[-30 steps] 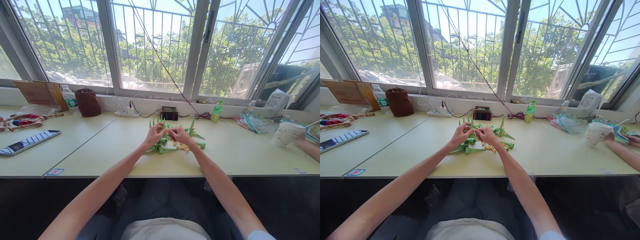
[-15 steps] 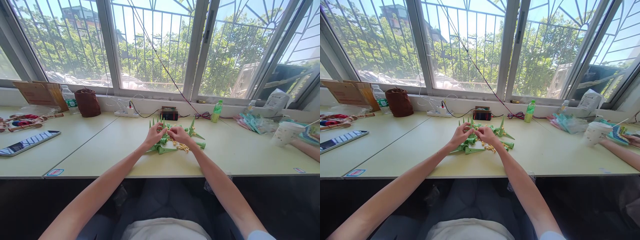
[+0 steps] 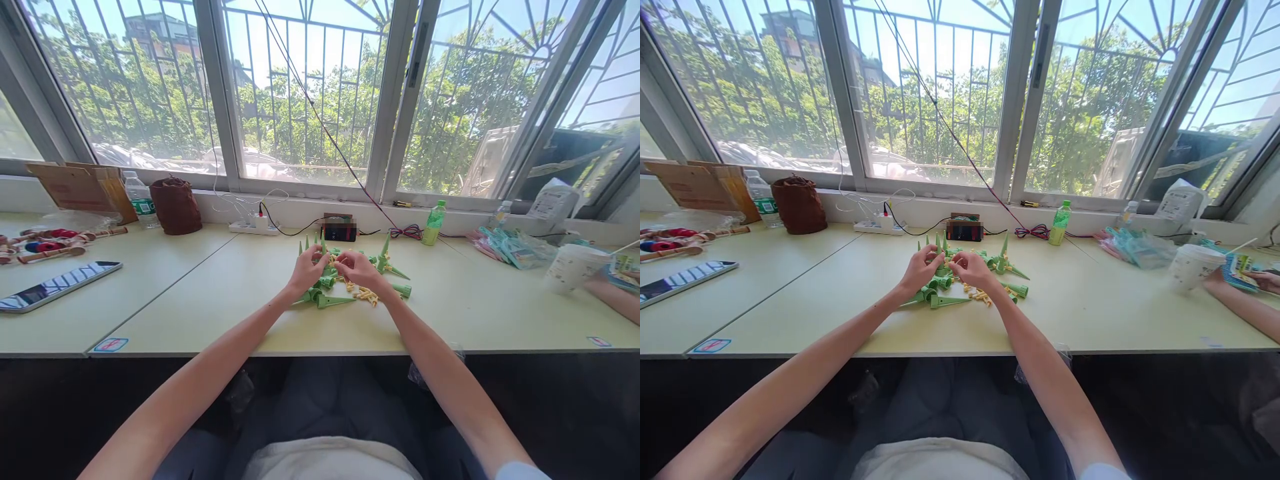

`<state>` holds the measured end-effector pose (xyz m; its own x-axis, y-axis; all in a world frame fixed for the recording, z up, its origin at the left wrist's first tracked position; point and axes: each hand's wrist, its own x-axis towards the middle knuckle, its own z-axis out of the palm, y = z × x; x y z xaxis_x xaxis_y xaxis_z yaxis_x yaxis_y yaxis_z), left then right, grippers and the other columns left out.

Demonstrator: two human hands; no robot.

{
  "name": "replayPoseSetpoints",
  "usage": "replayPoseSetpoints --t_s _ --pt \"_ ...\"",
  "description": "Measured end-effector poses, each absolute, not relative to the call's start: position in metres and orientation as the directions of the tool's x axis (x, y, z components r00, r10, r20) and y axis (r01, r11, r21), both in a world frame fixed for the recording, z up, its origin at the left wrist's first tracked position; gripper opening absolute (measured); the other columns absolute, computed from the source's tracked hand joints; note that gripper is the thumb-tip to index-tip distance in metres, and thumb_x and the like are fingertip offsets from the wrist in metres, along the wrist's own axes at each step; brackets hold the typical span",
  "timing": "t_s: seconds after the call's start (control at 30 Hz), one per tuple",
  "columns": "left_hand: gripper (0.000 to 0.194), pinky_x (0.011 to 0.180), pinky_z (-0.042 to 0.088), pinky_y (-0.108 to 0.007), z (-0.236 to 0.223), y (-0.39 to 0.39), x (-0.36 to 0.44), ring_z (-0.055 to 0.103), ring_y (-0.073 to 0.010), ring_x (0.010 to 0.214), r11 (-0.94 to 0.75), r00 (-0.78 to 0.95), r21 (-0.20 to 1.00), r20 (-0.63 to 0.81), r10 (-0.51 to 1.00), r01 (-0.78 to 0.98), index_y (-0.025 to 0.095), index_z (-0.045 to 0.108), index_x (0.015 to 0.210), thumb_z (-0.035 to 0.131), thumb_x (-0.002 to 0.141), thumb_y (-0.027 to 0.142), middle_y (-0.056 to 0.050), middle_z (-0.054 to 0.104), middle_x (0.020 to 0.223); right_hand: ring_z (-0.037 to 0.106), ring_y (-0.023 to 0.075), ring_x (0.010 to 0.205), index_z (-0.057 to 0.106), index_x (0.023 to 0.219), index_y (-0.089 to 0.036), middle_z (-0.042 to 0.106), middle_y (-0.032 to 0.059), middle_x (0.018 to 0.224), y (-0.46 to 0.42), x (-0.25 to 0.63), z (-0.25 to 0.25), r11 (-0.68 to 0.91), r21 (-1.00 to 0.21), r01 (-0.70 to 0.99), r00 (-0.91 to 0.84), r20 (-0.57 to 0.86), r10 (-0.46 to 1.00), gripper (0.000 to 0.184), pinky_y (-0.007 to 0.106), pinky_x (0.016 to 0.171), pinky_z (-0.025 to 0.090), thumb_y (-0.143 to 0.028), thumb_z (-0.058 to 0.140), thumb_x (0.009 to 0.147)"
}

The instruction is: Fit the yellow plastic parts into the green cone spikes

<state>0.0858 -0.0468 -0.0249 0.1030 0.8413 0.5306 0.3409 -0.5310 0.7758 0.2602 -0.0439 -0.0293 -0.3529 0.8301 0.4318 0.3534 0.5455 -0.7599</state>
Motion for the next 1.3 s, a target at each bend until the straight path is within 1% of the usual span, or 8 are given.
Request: replayPoseSetpoints --t_s 0.13,0.43,0.57,0.7,0.8,0.97,1.13,1.3 --pt "0.025 0.053 0.042 -0.022 -0.0253 -0.0465 0.0852 0.054 -0.0115 0.06 -0.538 0.121 0.776 0.53 0.839 0.331 0.017 0.057 0.09 0.058 0.082 0.041 -0.004 0.064 0.074 0.051 0.0104 0.045 0.056 0.075 -0.017 0.061 -0.0002 0.06 -0.0443 0.2601 -0.0295 0.562 -0.749 0.349 -0.368 0.442 0.818 0.026 0.023 0.048 0.04 -0.041 0.055 0.084" --pt "0.028 0.053 0.042 -0.021 -0.0232 -0.0503 0.0851 0.053 -0.0105 0.062 -0.563 0.176 0.773 0.535 0.826 0.293 0.017 0.058 0.088 0.059 0.081 0.044 -0.003 0.063 0.077 0.041 0.009 0.037 0.051 0.057 -0.018 0.048 -0.0025 0.041 -0.0443 0.2624 -0.0295 0.546 -0.736 0.401 -0.399 0.396 0.827 0.045 0.024 0.047 0.036 -0.047 0.043 0.091" --pt "0.027 0.052 0.042 -0.021 -0.0234 -0.0492 0.0855 0.054 -0.0112 0.063 -0.57 0.17 0.765 0.545 0.821 0.299 0.017 0.058 0.088 0.058 0.082 0.043 -0.004 0.063 0.078 0.041 0.0091 0.039 0.053 0.059 -0.017 0.049 -0.0019 0.044 -0.0451 0.2612 -0.0286 0.551 -0.738 0.39 -0.381 0.416 0.826 0.047 0.024 0.047 0.035 -0.05 0.043 0.091" --pt "0.023 0.052 0.041 -0.021 -0.0234 -0.0482 0.0857 0.055 -0.0119 0.063 -0.567 0.132 0.757 0.557 0.82 0.324 0.017 0.058 0.088 0.057 0.083 0.039 -0.004 0.064 0.078 0.047 0.0102 0.045 0.057 0.073 -0.018 0.057 -0.0013 0.056 -0.0452 0.2597 -0.0284 0.561 -0.747 0.356 -0.346 0.452 0.822 0.032 0.024 0.048 0.037 -0.047 0.053 0.085" --pt "0.022 0.052 0.041 -0.021 -0.0227 -0.0493 0.0859 0.055 -0.0122 0.063 -0.563 0.134 0.76 0.552 0.823 0.324 0.017 0.058 0.087 0.057 0.082 0.038 -0.005 0.064 0.078 0.049 0.0107 0.047 0.056 0.074 -0.018 0.057 -0.0013 0.059 -0.045 0.2598 -0.029 0.569 -0.743 0.352 -0.353 0.458 0.816 0.026 0.024 0.051 0.038 -0.043 0.055 0.084" --pt "0.024 0.052 0.041 -0.021 -0.0223 -0.0517 0.0858 0.052 -0.0104 0.061 -0.576 0.162 0.759 0.555 0.816 0.302 0.017 0.058 0.085 0.058 0.082 0.042 -0.003 0.062 0.076 0.043 0.0099 0.046 0.051 0.064 -0.018 0.05 -0.0026 0.049 -0.047 0.2605 -0.0271 0.581 -0.716 0.386 -0.375 0.454 0.808 0.033 0.024 0.052 0.036 -0.04 0.047 0.088" --pt "0.029 0.05 0.039 -0.02 -0.0237 -0.0514 0.0851 0.047 -0.0083 0.057 -0.576 0.188 0.766 0.545 0.817 0.285 0.017 0.058 0.088 0.059 0.082 0.045 -0.001 0.06 0.076 0.038 0.0094 0.043 0.048 0.056 -0.018 0.042 -0.0031 0.043 -0.0477 0.2608 -0.025 0.565 -0.697 0.443 -0.378 0.426 0.822 0.044 0.025 0.051 0.032 -0.045 0.042 0.09" --pt "0.027 0.05 0.04 -0.02 -0.0233 -0.0511 0.0856 0.051 -0.01 0.061 -0.577 0.183 0.764 0.548 0.816 0.289 0.017 0.058 0.088 0.058 0.082 0.044 -0.003 0.062 0.077 0.039 0.0095 0.043 0.05 0.057 -0.018 0.043 -0.0027 0.043 -0.0456 0.2604 -0.0281 0.56 -0.705 0.436 -0.369 0.427 0.825 0.047 0.025 0.05 0.033 -0.049 0.04 0.091"
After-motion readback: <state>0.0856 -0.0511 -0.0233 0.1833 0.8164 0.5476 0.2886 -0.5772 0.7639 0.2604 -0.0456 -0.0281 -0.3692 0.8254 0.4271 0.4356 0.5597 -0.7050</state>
